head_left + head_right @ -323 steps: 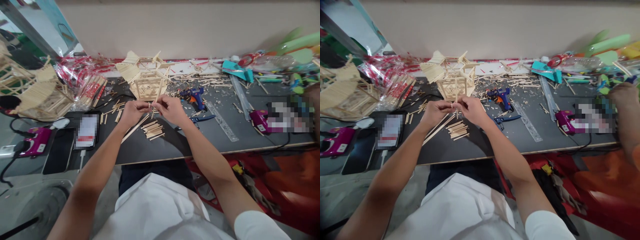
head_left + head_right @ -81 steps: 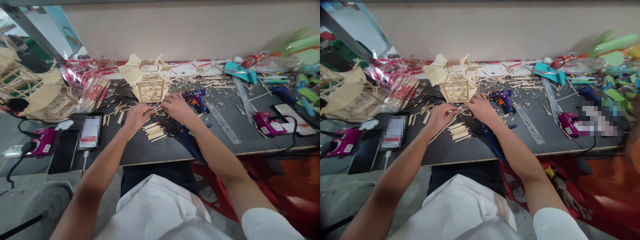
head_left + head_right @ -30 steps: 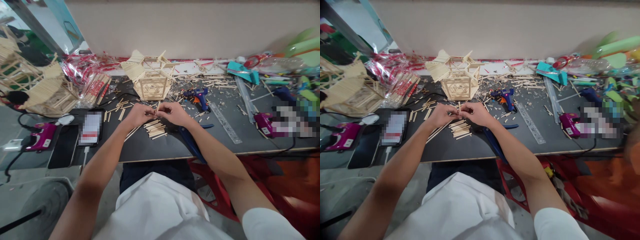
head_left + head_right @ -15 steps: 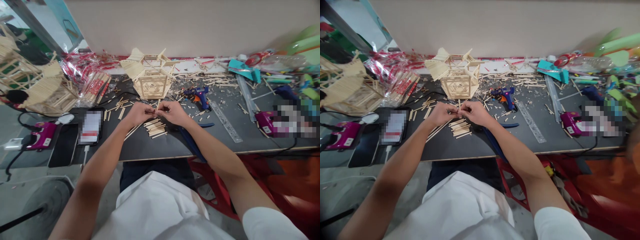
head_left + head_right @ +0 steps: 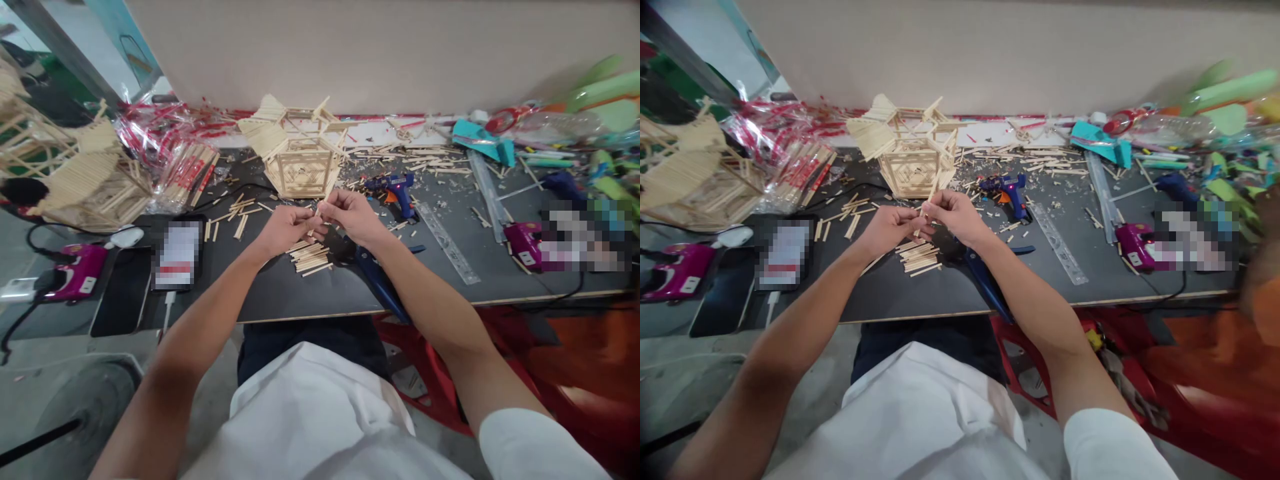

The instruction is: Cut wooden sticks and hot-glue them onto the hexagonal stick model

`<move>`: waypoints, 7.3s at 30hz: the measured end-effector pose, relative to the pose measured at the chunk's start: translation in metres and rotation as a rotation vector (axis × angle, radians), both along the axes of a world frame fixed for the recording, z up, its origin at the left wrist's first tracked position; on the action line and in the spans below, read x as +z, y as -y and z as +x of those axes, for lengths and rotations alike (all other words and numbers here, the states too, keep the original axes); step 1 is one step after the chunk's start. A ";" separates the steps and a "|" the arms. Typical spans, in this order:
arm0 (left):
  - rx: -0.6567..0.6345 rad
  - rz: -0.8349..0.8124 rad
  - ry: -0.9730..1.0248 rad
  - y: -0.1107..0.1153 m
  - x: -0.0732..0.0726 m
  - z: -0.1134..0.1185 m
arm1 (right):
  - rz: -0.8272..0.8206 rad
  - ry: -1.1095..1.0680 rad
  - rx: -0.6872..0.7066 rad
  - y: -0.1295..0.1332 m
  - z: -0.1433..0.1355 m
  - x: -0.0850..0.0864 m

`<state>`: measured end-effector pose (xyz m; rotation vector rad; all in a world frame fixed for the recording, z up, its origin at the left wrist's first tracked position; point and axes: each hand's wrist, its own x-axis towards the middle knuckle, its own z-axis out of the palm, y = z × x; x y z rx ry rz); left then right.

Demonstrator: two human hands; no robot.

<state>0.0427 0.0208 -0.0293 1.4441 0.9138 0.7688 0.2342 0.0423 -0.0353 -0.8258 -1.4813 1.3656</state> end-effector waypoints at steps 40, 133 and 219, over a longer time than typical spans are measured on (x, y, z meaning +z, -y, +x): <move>0.035 -0.276 -0.007 -0.002 0.013 -0.010 | 0.263 1.292 -0.062 0.135 0.108 0.017; -0.103 0.229 -1.061 -0.006 0.032 -0.045 | 0.592 1.412 -0.567 0.144 0.066 -0.022; 0.038 0.133 -0.171 -0.011 0.000 -0.014 | -0.018 0.115 -0.069 0.000 -0.025 0.000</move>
